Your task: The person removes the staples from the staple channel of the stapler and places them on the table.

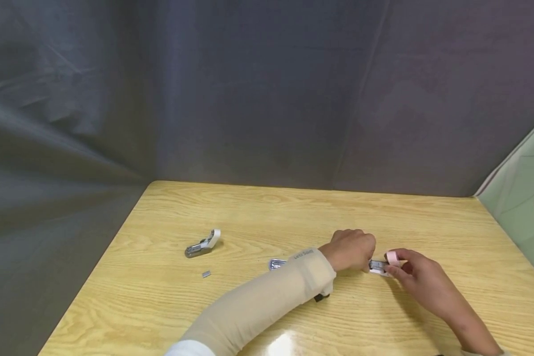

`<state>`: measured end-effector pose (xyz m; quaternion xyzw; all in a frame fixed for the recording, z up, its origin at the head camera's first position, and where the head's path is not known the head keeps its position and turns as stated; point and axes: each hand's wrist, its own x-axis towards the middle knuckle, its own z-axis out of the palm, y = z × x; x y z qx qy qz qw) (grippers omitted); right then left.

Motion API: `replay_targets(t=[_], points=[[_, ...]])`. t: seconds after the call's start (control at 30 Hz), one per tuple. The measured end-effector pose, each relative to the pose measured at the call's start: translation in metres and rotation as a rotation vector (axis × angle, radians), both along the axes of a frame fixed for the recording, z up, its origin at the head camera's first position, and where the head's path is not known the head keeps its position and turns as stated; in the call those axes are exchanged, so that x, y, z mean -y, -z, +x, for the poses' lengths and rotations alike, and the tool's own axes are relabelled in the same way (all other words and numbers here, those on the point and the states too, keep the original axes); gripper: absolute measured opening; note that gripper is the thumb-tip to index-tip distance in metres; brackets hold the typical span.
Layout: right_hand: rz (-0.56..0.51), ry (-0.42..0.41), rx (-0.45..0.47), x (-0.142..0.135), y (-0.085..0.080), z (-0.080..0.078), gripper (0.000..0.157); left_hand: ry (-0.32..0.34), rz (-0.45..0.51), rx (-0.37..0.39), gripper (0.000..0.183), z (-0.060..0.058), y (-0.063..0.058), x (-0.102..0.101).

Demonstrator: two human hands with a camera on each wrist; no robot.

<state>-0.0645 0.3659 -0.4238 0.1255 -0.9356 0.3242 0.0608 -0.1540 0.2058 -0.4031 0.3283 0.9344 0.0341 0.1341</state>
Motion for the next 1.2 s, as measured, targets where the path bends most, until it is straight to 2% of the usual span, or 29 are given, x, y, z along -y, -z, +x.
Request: replay_targets(t=[0.13,0.53,0.7,0.87,1.0,1.2], points=[[-0.013,0.006,0.059,-0.001,-0.002,0.002,0.019,-0.007,0.001,0.009,0.022,0.000,0.000,0.000],[-0.039,0.040,0.111,-0.006,0.002,0.009,0.024,0.003,0.020,0.038,0.023,0.000,0.001,0.003],[-0.064,0.058,0.189,-0.010,0.000,0.011,0.030,0.011,0.040,0.039,0.023,-0.001,0.001,0.005],[-0.160,0.046,0.245,-0.013,0.001,0.010,0.033,0.013,0.045,0.033,0.029,-0.001,0.002,0.007],[-0.192,0.050,0.244,-0.014,0.002,0.012,0.036,0.016,0.060,0.020,0.036,-0.002,0.004,0.008],[-0.099,0.083,0.205,-0.013,-0.002,0.015,0.042,0.013,0.093,0.027,0.043,-0.003,0.004,0.012]])
